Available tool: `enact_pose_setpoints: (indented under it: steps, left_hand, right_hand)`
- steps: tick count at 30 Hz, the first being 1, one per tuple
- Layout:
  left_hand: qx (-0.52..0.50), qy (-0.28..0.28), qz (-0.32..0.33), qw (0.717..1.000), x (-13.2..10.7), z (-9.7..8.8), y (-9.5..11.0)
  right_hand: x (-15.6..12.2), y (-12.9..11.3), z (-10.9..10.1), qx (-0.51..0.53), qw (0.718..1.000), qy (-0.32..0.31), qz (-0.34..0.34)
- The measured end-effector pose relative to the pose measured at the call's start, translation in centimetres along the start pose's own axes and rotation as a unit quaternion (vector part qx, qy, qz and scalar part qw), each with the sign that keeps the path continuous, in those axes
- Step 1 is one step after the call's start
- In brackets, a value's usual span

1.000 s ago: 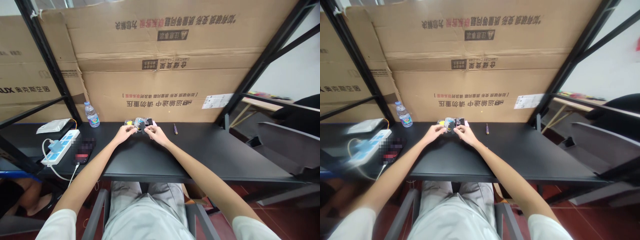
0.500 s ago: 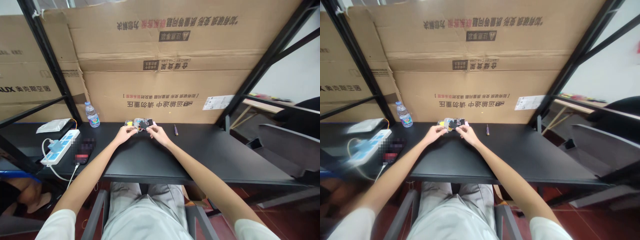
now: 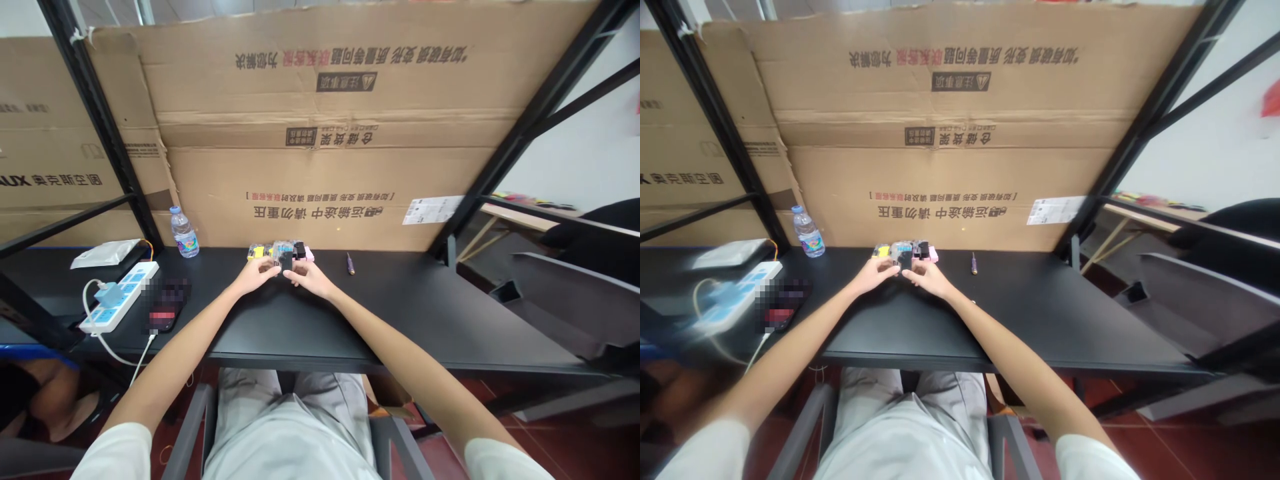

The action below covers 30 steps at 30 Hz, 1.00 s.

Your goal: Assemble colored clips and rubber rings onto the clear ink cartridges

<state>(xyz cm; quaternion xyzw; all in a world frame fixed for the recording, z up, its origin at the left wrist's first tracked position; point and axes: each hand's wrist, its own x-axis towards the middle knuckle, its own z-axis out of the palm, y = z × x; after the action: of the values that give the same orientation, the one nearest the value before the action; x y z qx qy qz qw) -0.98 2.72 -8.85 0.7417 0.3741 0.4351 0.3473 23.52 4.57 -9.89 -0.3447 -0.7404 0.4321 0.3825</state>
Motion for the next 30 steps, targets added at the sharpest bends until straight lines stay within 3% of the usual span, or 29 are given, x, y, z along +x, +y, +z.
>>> enact_pose_setpoints:
  steps: [2,7,12,18,24,30]
  left_hand:
    - [-0.013,-0.008,-0.011,1.0,0.0,-0.2,0.1]
    - [-0.007,0.002,-0.037,0.999,-0.2,-1.1,0.0]
    - [-0.01,-0.058,-0.039,0.998,-0.2,0.0,-0.5]
    - [0.008,0.007,0.0,1.0,0.0,-1.0,-0.1]
    - [0.019,-0.024,0.009,0.999,0.2,0.0,0.2]
    - [0.028,0.042,-0.007,0.999,0.1,-1.4,-0.2]
  right_hand:
    - [0.1,-0.1,-0.1,0.004,1.0,0.006,-0.006]
    - [0.1,-0.4,-1.2,0.016,0.995,0.1,-0.014]
    - [-0.2,-0.4,-0.6,-0.005,1.0,0.012,0.003]
    - [-0.1,-0.7,-1.0,0.002,0.998,0.067,-0.007]
    - [0.0,0.1,0.4,-0.006,1.0,0.001,0.002]
    - [0.4,0.0,-0.8,0.028,0.995,0.088,-0.035]
